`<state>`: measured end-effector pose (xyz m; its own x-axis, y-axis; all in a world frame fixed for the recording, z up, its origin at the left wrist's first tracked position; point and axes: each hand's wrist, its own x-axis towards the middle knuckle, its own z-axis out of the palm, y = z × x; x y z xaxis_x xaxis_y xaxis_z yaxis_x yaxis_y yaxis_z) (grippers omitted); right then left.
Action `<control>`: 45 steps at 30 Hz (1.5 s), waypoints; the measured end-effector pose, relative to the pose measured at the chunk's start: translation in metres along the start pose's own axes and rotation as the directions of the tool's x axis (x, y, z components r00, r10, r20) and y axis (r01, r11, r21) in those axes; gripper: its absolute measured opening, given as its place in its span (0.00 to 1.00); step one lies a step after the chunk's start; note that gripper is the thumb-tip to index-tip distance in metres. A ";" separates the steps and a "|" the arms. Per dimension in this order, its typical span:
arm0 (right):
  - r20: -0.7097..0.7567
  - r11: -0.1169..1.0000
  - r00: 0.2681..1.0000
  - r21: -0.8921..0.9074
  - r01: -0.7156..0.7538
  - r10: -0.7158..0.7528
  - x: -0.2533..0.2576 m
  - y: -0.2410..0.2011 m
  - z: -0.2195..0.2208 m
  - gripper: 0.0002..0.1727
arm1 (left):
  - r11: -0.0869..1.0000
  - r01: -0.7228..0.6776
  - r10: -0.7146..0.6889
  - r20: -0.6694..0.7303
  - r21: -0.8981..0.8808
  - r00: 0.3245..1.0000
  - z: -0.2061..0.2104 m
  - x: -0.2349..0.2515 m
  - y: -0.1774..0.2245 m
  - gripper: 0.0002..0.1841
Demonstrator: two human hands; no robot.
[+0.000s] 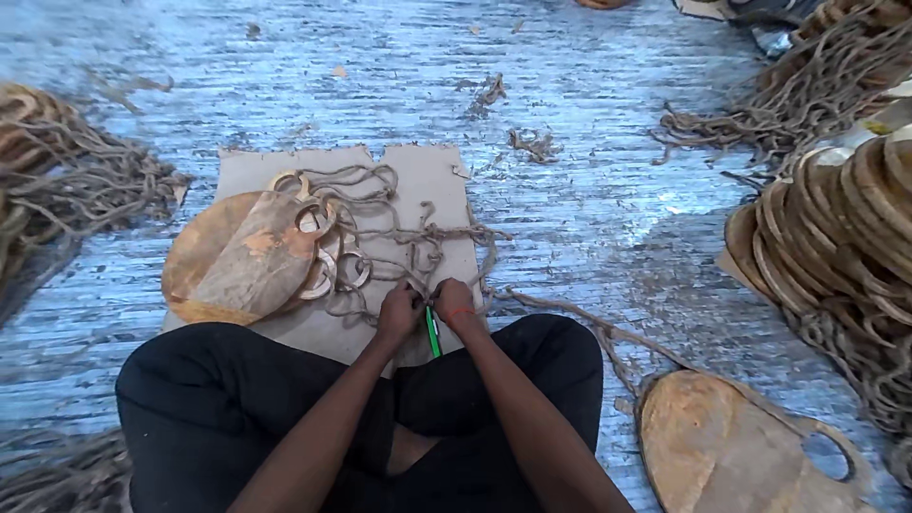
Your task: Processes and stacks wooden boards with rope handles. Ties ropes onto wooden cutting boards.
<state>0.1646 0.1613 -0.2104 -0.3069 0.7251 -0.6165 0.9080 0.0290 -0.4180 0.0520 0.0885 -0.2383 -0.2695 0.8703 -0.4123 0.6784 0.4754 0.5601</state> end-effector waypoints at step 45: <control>-0.360 0.791 0.774 0.136 0.596 -0.521 -0.019 0.012 -0.026 0.35 | 0.890 -0.347 0.360 -0.012 -0.296 0.933 -0.090 -0.045 0.008 0.31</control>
<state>0.1883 0.1663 -0.1862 -0.6081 0.7936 -0.0191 0.4965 0.3614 -0.7892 0.0078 0.0647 -0.1507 -0.0155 0.9846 -0.1740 0.4949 0.1587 0.8543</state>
